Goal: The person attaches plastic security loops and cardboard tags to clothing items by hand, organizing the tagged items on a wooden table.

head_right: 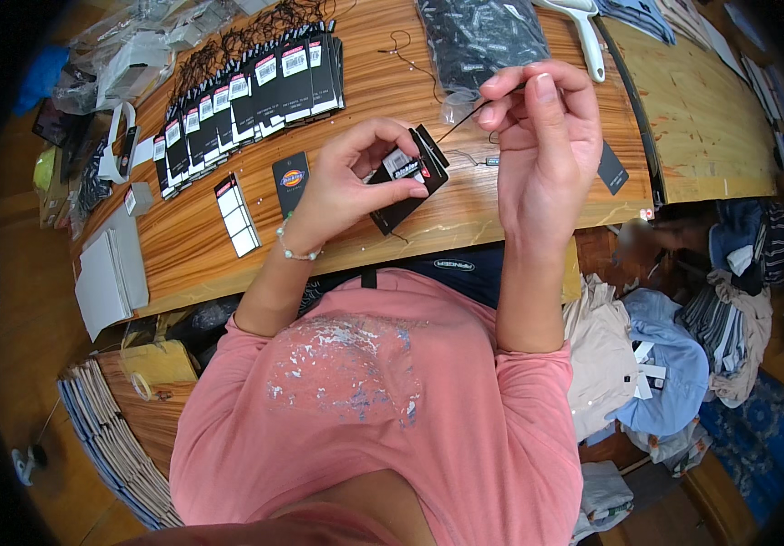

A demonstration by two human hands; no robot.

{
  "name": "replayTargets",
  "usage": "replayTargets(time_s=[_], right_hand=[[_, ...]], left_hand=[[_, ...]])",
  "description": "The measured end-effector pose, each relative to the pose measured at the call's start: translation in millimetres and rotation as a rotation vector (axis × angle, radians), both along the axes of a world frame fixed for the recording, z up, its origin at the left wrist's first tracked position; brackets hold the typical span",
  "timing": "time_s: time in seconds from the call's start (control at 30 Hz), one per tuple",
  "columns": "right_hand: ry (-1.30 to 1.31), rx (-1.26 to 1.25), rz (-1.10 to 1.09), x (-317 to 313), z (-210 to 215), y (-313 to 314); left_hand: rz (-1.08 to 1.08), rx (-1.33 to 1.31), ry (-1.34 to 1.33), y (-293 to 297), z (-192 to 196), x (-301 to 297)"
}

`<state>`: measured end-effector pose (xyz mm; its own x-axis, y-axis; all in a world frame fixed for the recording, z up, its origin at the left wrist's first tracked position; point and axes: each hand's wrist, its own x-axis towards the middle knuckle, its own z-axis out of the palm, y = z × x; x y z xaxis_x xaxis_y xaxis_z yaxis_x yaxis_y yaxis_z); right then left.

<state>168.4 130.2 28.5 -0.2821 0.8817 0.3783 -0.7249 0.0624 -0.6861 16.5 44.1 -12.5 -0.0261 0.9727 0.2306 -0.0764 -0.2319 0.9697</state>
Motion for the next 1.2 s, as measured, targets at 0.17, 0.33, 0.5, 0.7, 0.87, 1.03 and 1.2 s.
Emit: replayTargets(time_s=[0.17,0.33,0.5,0.7,0.87,1.03,1.2], right_hand=[[-0.023,0.038,0.039,11,1,2],[-0.193,0.125,-0.023,11,0,-5],[-0.286,0.137,-0.002,5,6,-12],[-0.377,0.141,0.001,7,4,-19],[-0.404,0.083,0.046,3,5,-24],[-0.512,0.058,0.175,4,6,-24],[-0.535,0.038,0.269,4,9,-24]], left_hand=[[0.133,0.193,0.305,3,13,-6],[0.234,0.284,0.532,1,22,-15],[0.247,0.262,0.375,1,27,-14],[0.191,0.057,-0.039,-2,38,-7],[0.109,0.155,0.061,0,41,-14],[0.112,0.209,0.261,-2,53,-20],[0.081,0.191,0.252,-2,53,-22]])
